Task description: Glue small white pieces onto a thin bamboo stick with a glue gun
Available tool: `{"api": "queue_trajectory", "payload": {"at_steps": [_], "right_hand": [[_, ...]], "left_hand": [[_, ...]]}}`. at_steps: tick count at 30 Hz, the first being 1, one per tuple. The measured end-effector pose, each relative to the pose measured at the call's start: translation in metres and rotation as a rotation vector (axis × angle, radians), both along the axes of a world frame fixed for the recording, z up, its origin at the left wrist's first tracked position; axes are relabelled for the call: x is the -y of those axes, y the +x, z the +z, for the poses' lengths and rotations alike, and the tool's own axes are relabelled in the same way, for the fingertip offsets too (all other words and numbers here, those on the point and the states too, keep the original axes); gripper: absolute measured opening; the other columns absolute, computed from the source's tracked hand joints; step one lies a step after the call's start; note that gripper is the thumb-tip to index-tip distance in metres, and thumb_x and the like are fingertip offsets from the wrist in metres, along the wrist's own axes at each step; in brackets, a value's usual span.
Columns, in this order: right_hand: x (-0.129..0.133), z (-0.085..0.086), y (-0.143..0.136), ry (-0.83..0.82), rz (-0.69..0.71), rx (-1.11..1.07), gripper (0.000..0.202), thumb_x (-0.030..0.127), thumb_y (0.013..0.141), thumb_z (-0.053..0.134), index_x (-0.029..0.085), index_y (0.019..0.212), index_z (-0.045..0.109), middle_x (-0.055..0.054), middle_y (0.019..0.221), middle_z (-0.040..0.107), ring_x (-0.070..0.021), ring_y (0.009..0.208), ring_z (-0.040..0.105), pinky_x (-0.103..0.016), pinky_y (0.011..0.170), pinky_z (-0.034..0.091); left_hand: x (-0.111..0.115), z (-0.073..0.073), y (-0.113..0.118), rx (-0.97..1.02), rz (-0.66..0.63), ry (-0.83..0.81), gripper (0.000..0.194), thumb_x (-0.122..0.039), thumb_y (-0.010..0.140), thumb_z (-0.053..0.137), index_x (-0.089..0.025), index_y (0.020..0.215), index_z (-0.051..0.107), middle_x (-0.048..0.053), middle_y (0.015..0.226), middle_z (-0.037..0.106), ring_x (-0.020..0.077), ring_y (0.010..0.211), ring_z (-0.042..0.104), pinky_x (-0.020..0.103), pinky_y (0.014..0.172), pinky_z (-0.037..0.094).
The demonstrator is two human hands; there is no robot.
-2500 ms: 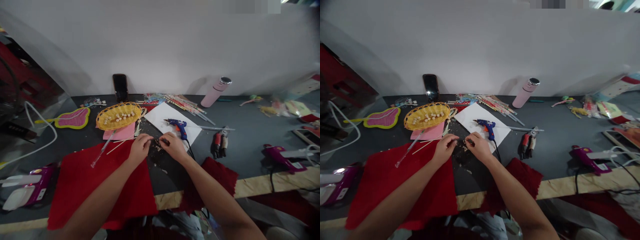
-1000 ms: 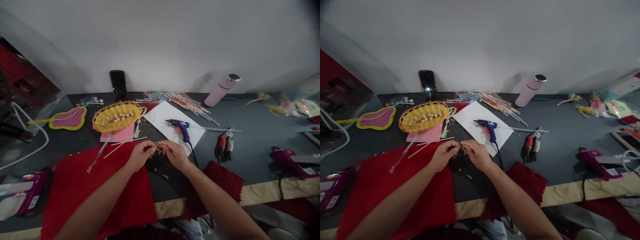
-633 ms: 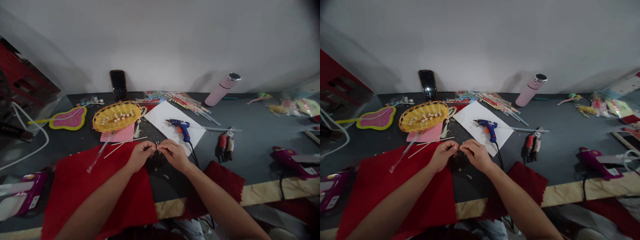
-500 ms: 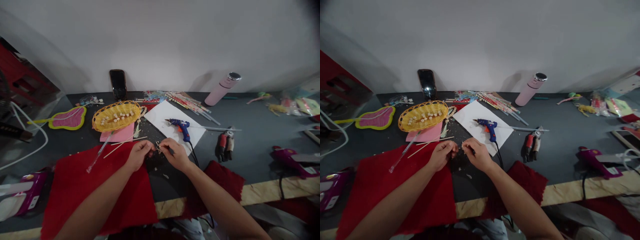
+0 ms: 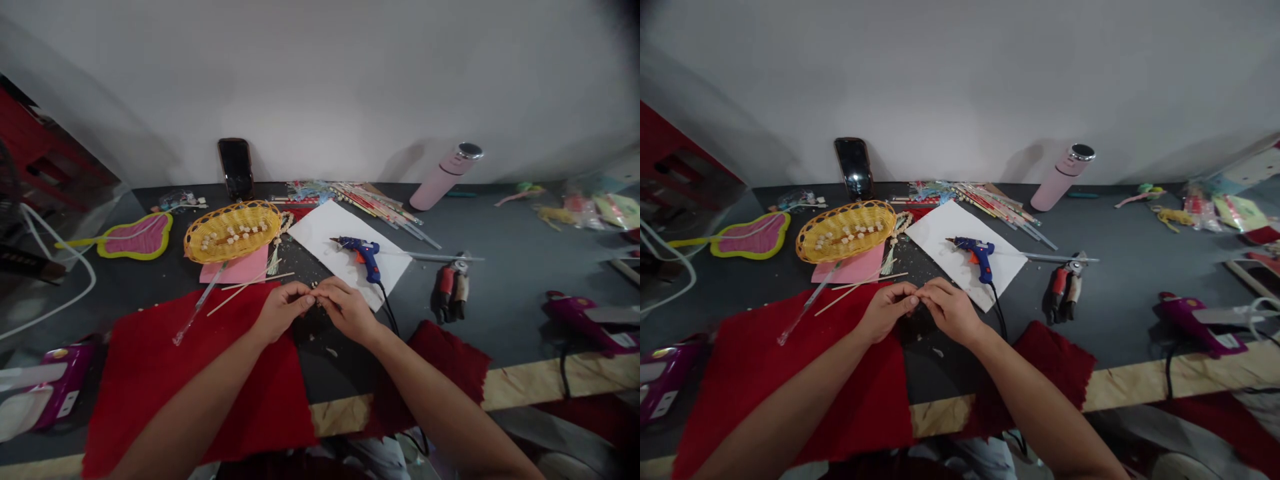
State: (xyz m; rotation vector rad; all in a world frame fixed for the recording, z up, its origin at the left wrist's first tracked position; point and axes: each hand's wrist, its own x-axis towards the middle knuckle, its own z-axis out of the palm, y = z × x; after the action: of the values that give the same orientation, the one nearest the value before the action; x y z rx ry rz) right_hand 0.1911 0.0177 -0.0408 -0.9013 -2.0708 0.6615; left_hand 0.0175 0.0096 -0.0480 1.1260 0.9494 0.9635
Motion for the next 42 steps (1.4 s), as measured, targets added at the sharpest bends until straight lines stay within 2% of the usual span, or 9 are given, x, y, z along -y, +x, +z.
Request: {"api": "queue_trajectory", "payload": {"at_steps": [7,11,16,20,30,42], "right_hand": [[0.0011,-0.0022,0.0002,0.003,0.019,-0.007,0.026,0.015,0.088,0.044,0.023,0.108,0.059,-0.007,0.096,0.060,-0.0151,0.090,0.057,-0.030,0.079,0.050],[0.0005,-0.0028,0.0010,-0.010,0.026,-0.041,0.029,0.014,0.088,0.046,0.022,0.113,0.056,-0.007,0.096,0.060,-0.0150,0.092,0.057,-0.030,0.080,0.050],[-0.0012,-0.0026,0.0013,-0.030,0.020,-0.034,0.021,0.015,0.086,0.051,0.021,0.102,0.061,-0.007,0.092,0.060,-0.0151,0.089,0.057,-0.029,0.078,0.050],[-0.0019,-0.0014,0.0011,-0.020,-0.013,-0.034,0.017,0.016,0.086,0.051,0.021,0.097,0.062,-0.007,0.090,0.060,-0.0149,0.088,0.057,-0.030,0.078,0.050],[-0.0008,-0.0018,0.0015,0.011,0.028,-0.070,0.015,0.013,0.084,0.052,0.020,0.094,0.061,-0.006,0.090,0.059,-0.0136,0.087,0.058,-0.027,0.076,0.050],[-0.0014,-0.0066,0.0030,0.046,0.024,-0.050,0.019,0.010,0.083,0.051,0.020,0.096,0.061,-0.006,0.092,0.059,-0.0133,0.088,0.058,-0.027,0.076,0.050]], "left_hand": [[-0.0005,0.0008,0.0004,-0.047,-0.011,0.020,0.024,-0.036,0.075,0.062,-0.013,0.080,0.062,-0.001,0.067,0.051,0.0088,0.060,0.042,0.021,0.056,0.035],[-0.0006,0.0008,0.0004,-0.038,-0.012,0.038,0.024,-0.037,0.076,0.060,-0.013,0.076,0.059,-0.002,0.065,0.048,0.0088,0.060,0.041,0.021,0.056,0.034],[-0.0006,-0.0007,-0.0004,-0.077,-0.015,0.064,0.024,-0.036,0.078,0.058,-0.012,0.077,0.062,-0.001,0.065,0.048,0.0091,0.060,0.041,0.021,0.056,0.033],[-0.0006,-0.0032,-0.0007,-0.035,-0.003,0.045,0.024,-0.036,0.077,0.060,-0.013,0.081,0.064,0.001,0.071,0.052,0.0096,0.062,0.043,0.022,0.057,0.034],[-0.0015,0.0007,-0.0006,0.052,-0.007,0.028,0.019,-0.031,0.072,0.067,-0.013,0.077,0.067,0.003,0.073,0.055,0.0100,0.063,0.045,0.022,0.058,0.035],[-0.0023,0.0004,-0.0003,0.078,-0.013,-0.025,0.019,-0.028,0.067,0.071,-0.014,0.079,0.068,0.003,0.078,0.060,0.0127,0.073,0.051,0.024,0.068,0.039]]}}
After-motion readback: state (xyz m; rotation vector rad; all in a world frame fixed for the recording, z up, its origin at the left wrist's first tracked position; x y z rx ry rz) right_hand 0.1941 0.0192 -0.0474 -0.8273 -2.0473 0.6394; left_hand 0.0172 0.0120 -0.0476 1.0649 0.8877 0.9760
